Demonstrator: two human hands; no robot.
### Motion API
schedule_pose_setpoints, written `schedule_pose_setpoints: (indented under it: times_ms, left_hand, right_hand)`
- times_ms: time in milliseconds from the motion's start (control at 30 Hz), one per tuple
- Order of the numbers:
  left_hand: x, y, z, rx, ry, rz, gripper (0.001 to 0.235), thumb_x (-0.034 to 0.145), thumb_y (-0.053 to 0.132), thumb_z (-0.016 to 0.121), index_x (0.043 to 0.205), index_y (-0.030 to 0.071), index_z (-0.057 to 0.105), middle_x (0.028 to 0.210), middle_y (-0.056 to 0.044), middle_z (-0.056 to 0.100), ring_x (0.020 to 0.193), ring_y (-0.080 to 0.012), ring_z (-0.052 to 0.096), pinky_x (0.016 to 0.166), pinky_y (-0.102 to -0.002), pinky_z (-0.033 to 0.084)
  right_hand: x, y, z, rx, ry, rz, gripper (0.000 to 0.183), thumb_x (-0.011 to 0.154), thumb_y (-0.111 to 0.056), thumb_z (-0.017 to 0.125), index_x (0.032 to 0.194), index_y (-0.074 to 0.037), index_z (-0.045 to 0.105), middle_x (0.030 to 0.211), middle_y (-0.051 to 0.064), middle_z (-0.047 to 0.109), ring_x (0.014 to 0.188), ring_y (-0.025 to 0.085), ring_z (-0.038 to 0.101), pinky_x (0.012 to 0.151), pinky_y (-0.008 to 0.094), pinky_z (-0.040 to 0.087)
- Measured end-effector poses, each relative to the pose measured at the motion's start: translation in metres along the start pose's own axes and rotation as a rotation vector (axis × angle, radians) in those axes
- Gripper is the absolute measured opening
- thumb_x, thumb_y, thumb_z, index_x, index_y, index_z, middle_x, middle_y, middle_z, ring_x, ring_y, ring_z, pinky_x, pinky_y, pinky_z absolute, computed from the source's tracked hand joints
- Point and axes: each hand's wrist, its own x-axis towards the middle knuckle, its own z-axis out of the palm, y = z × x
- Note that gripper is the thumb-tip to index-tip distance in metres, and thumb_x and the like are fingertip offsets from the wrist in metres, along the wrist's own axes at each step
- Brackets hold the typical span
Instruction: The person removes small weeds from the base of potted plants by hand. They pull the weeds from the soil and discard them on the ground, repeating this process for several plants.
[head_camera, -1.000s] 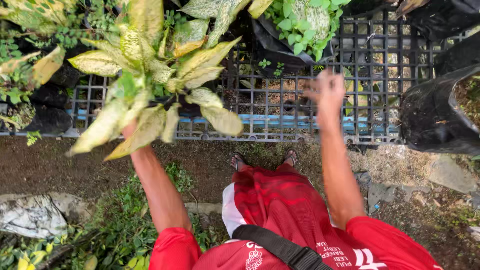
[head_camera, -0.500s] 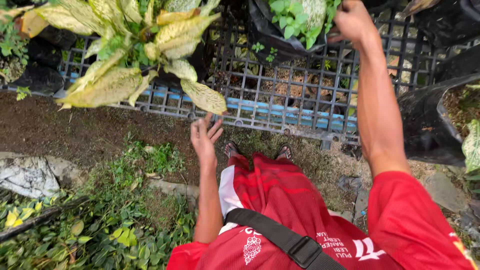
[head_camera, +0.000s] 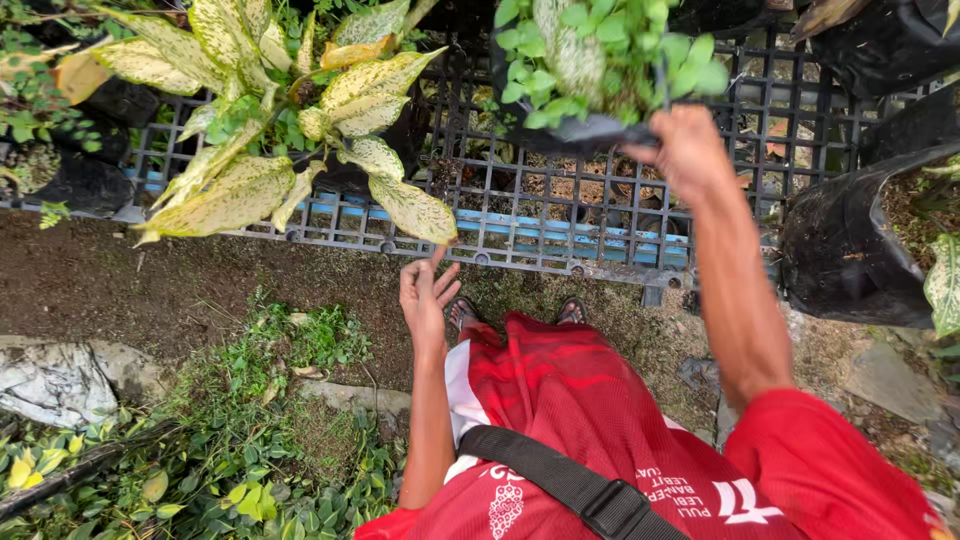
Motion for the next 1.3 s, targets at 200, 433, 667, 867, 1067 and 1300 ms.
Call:
schedule_pose_setpoints:
  times_ms: [200,433,667,867,1067,1300]
  left_hand:
    - [0.013,0.015,0.046,0.064,-0.147,0.087,0.027,0.106,0.017,0.055,0.129,0.006,0.052,0.128,-0.015,0.069,0.110,-0.0251,0.074,0.084,-0.034,0.061]
    - [0.013,0.063,0.144,0.414,-0.351,0.412,0.019,0.104,0.013,0.069,0.122,0.005,0.066,0.113,-0.008,0.077,0.090,-0.0170,0.068,0.075,-0.030,0.053]
    - [0.013,0.098,0.212,0.982,-0.482,0.994,0.016,0.097,0.018,0.072,0.112,0.014,0.073,0.117,-0.001,0.072,0.110,-0.0235,0.065,0.092,-0.041,0.047]
    - [0.038,0.105,0.234,1.208,-0.517,0.973,0.037,0.094,0.016,0.072,0.130,0.011,0.065,0.137,-0.014,0.062,0.110,-0.0326,0.062,0.090,-0.045,0.050]
    - [0.042,0.104,0.225,1.195,-0.457,0.896,0.050,0.084,0.014,0.075,0.131,0.012,0.058,0.149,-0.023,0.048,0.114,-0.0390,0.059,0.089,-0.047,0.055]
    - [0.034,0.078,0.224,1.109,-0.397,0.924,0.039,0.089,0.020,0.079,0.125,0.013,0.064,0.129,-0.013,0.061,0.112,-0.0343,0.061,0.091,-0.047,0.053]
  right_hand:
    - [-0.110,0.063,0.092,0.408,0.014,-0.067,0.021,0.107,0.000,0.052,0.128,0.000,0.055,0.129,0.012,0.060,0.122,0.035,0.065,0.102,0.050,0.058]
    - [-0.130,0.050,0.076,0.271,-0.030,0.064,0.027,0.104,-0.010,0.052,0.131,-0.006,0.056,0.130,0.011,0.062,0.120,0.030,0.068,0.106,0.046,0.054]
    - [-0.133,-0.015,0.049,-0.292,0.365,-0.573,0.008,0.109,-0.005,0.061,0.109,0.000,0.066,0.125,0.010,0.071,0.116,0.017,0.068,0.105,0.034,0.053]
    - [-0.097,-0.037,0.040,-1.191,0.054,-0.937,0.013,0.092,-0.006,0.077,0.103,-0.002,0.070,0.102,0.009,0.068,0.095,0.031,0.064,0.094,0.048,0.043]
    - [-0.098,-0.039,0.022,-1.123,0.098,-0.647,0.020,0.092,-0.008,0.078,0.109,0.000,0.071,0.105,0.014,0.068,0.093,0.035,0.060,0.083,0.044,0.041]
    - [-0.084,-0.030,0.035,-1.018,0.081,-0.681,0.037,0.084,-0.010,0.083,0.113,0.006,0.067,0.107,0.022,0.064,0.094,0.041,0.061,0.081,0.046,0.047]
